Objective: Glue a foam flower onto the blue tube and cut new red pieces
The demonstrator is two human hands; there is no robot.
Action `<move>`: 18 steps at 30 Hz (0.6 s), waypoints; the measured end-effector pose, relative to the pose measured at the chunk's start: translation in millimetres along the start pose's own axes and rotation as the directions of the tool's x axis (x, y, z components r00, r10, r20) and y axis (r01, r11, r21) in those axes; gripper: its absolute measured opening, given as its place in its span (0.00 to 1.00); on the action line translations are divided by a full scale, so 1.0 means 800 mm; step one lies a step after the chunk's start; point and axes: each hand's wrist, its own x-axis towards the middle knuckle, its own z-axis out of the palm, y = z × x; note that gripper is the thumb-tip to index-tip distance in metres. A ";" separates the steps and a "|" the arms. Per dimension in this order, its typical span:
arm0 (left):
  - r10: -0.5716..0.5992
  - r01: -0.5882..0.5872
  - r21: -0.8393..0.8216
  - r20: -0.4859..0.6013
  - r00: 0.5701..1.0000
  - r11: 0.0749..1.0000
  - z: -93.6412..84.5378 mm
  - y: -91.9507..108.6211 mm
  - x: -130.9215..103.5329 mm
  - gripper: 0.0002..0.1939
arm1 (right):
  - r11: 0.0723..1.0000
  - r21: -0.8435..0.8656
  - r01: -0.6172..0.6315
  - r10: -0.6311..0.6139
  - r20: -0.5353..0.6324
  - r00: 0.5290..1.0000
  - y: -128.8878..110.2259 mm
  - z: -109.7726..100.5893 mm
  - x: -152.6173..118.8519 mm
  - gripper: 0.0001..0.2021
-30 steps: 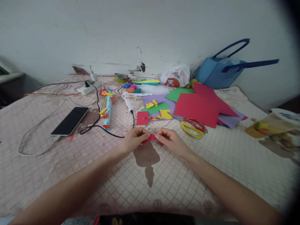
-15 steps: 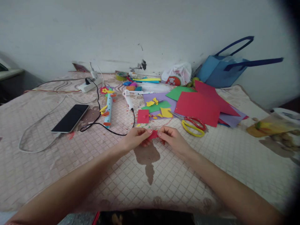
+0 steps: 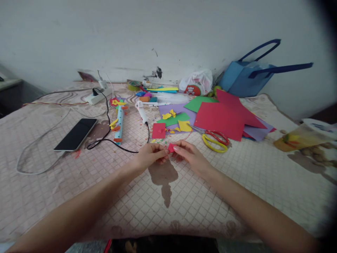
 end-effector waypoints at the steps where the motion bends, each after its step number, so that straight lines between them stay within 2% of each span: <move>1: 0.004 -0.004 0.001 0.006 1.000 1.000 0.001 -0.002 0.001 0.12 | 1.000 -0.009 0.009 -0.009 -0.009 1.000 0.001 0.001 0.000 0.11; 6: 0.056 -0.060 0.065 0.062 0.997 0.996 0.002 -0.008 0.003 0.14 | 0.991 -0.093 0.097 -0.102 -0.053 0.993 0.006 0.001 0.002 0.10; 9: 0.149 -0.164 0.210 0.086 0.985 0.964 0.001 -0.007 0.002 0.14 | 0.980 -0.169 0.109 -0.115 -0.022 0.993 0.007 -0.001 0.002 0.10; 13: 0.299 -0.294 0.396 0.051 0.953 0.870 0.000 -0.001 0.000 0.13 | 0.971 -0.222 0.091 -0.090 0.015 0.996 0.006 -0.002 0.002 0.09; 15: 0.327 -0.313 0.376 0.027 0.945 0.872 0.001 0.001 -0.001 0.12 | 0.965 -0.241 0.098 -0.094 0.028 0.995 0.005 0.000 0.000 0.08; 18: 0.304 -0.296 0.246 0.008 0.953 0.923 0.003 0.002 -0.001 0.12 | 0.969 -0.219 0.113 -0.109 0.028 0.994 0.002 0.005 -0.002 0.07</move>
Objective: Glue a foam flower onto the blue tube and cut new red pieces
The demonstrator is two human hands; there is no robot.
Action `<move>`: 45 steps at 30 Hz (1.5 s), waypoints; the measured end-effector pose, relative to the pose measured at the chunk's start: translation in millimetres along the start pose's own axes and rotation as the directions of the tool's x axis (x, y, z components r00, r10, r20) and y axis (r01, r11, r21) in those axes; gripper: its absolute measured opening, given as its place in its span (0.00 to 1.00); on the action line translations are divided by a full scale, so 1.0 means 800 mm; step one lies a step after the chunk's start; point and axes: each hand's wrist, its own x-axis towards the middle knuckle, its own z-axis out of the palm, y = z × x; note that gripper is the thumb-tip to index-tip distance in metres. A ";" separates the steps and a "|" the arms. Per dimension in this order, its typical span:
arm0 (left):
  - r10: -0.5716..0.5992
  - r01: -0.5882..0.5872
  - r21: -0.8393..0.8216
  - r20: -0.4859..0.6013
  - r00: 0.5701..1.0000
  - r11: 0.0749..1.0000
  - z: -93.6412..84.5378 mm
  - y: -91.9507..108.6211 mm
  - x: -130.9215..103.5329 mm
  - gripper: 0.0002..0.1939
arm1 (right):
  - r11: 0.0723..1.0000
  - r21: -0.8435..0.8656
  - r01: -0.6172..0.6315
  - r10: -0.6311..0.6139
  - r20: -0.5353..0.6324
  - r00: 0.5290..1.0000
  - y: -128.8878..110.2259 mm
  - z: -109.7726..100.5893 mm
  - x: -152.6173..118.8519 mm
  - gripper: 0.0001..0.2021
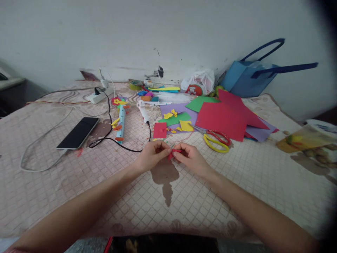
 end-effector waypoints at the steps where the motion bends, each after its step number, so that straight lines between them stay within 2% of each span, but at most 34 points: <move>1: -0.020 0.019 -0.057 -0.003 1.000 0.998 0.001 0.000 0.000 0.13 | 1.000 0.025 -0.005 0.005 -0.003 1.000 -0.001 0.001 -0.001 0.07; 3: -0.083 0.078 -0.186 -0.018 0.996 0.979 0.003 -0.001 0.000 0.13 | 0.996 0.087 -0.029 0.028 0.007 1.000 -0.002 0.003 -0.001 0.08; 6: -0.209 0.188 -0.388 -0.010 0.978 0.902 0.004 -0.001 0.000 0.12 | 0.983 0.176 -0.057 0.050 0.043 0.998 0.001 0.005 -0.002 0.10; 10: -0.284 0.252 -0.511 0.015 0.959 0.822 0.006 -0.003 0.001 0.11 | 0.964 0.259 -0.068 0.055 0.058 0.997 0.006 0.007 -0.001 0.10; 14: -0.262 0.233 -0.491 0.011 0.965 0.839 0.007 -0.004 0.000 0.12 | 0.964 0.259 -0.062 0.064 0.003 0.998 0.007 0.009 -0.001 0.09; 20: -0.164 0.154 -0.326 -0.003 0.986 0.933 0.007 -0.007 -0.002 0.11 | 0.969 0.241 -0.053 0.069 -0.058 0.996 0.010 0.011 0.000 0.08; 24: -0.120 0.108 -0.260 -0.028 0.992 0.959 0.007 -0.009 -0.002 0.10 | 0.965 0.259 -0.045 0.067 -0.074 0.995 0.009 0.015 -0.002 0.07; 33: -0.108 0.088 -0.253 -0.063 0.992 0.963 0.007 -0.009 -0.001 0.10 | 0.985 0.173 0.019 0.003 -0.126 0.992 0.012 0.013 -0.002 0.05; 39: -0.133 0.116 -0.325 -0.028 0.991 0.938 0.005 -0.013 0.000 0.10 | 0.989 0.127 0.070 -0.045 -0.192 0.980 0.006 0.015 -0.003 0.05; 45: -0.155 0.128 -0.371 -0.045 0.987 0.920 0.006 -0.013 0.000 0.08 | 0.990 0.095 0.108 -0.083 -0.231 0.969 0.005 0.014 -0.003 0.04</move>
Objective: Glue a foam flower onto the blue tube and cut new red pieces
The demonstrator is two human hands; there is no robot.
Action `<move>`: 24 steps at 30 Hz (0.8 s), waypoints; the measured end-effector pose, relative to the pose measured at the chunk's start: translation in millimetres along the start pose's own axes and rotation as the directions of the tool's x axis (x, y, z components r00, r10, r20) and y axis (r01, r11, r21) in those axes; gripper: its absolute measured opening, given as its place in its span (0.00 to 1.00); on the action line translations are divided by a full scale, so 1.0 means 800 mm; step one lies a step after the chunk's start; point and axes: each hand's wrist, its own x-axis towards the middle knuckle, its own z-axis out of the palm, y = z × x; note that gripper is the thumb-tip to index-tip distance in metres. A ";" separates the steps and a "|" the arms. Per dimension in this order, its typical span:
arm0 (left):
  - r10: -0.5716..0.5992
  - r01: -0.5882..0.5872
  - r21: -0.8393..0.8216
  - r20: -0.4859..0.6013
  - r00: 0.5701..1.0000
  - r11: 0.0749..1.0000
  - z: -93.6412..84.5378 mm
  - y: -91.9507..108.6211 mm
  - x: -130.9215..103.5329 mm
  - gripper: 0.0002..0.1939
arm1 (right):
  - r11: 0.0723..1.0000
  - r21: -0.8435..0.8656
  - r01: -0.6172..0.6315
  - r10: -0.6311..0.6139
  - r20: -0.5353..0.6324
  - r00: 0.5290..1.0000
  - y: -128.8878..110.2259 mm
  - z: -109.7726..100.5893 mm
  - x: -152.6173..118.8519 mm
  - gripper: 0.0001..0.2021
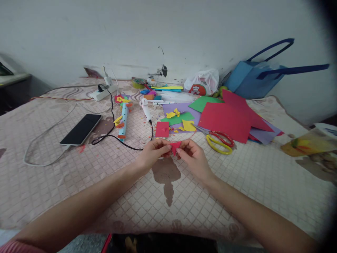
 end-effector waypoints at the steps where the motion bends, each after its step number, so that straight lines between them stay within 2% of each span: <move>1: 0.005 -0.005 0.007 -0.002 1.000 1.000 0.000 0.000 0.000 0.08 | 1.000 -0.002 0.002 -0.002 0.000 1.000 -0.001 0.000 0.000 0.04; 6: 0.023 -0.023 0.025 -0.020 1.000 0.999 0.001 0.002 0.000 0.08 | 0.999 0.045 -0.021 0.021 0.003 1.000 -0.002 0.002 -0.002 0.03; 11: -0.068 0.067 -0.137 -0.005 0.998 0.988 0.002 0.003 -0.001 0.07 | 0.989 0.143 -0.041 0.043 -0.014 0.999 0.001 0.005 -0.003 0.02; 15: -0.112 0.116 -0.232 0.028 0.993 0.966 0.003 0.004 -0.003 0.06 | 0.989 0.145 -0.020 0.024 -0.023 0.999 0.005 0.005 -0.003 0.03; 24: -0.115 0.122 -0.244 0.043 0.992 0.962 0.003 0.006 -0.004 0.06 | 0.994 0.114 -0.004 0.006 -0.015 1.000 0.007 0.003 -0.001 0.05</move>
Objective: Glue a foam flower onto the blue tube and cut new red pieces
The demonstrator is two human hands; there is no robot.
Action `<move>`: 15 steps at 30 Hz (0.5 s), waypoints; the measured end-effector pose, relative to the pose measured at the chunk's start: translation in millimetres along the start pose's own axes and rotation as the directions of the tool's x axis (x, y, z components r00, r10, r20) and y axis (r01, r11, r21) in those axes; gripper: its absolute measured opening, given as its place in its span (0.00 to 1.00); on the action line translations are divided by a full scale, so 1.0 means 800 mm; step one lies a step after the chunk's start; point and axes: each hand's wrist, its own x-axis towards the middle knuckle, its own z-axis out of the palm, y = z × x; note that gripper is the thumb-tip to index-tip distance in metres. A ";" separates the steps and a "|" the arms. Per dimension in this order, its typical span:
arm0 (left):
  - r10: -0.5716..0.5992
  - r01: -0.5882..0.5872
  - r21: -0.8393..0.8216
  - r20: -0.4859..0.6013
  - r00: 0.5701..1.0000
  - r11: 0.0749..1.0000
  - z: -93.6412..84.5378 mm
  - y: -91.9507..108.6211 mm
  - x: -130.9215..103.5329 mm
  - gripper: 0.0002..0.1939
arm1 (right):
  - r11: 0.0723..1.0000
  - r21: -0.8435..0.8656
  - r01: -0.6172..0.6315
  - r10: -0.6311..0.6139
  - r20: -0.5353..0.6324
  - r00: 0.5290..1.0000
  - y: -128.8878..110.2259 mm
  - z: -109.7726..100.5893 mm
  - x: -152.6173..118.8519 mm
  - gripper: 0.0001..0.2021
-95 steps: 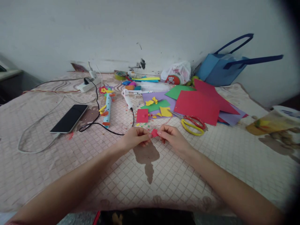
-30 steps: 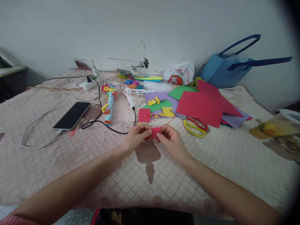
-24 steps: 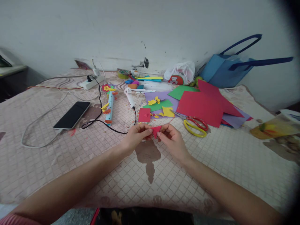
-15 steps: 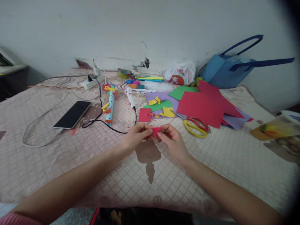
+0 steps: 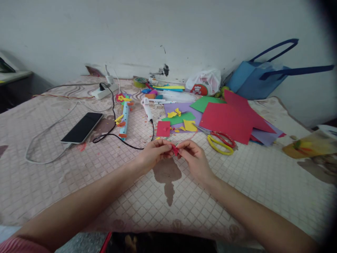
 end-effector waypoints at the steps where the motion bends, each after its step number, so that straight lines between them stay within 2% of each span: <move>1: -0.003 0.003 -0.004 -0.003 1.000 1.000 0.001 0.001 0.000 0.06 | 1.000 -0.006 0.002 -0.002 -0.002 1.000 0.000 0.000 0.000 0.05; 5: -0.013 0.013 -0.003 -0.022 1.000 1.000 0.004 0.005 -0.001 0.06 | 0.999 -0.049 0.022 -0.022 -0.006 1.000 0.001 -0.002 0.000 0.05; 10: 0.004 0.000 0.100 -0.038 0.999 0.995 0.002 0.006 -0.001 0.07 | 0.995 -0.098 0.027 -0.021 0.053 0.998 0.002 -0.003 0.000 0.04; 15: 0.063 -0.052 0.183 -0.054 0.997 0.982 0.000 0.004 -0.002 0.07 | 0.999 0.031 -0.035 0.032 0.119 0.992 0.004 -0.004 0.001 0.03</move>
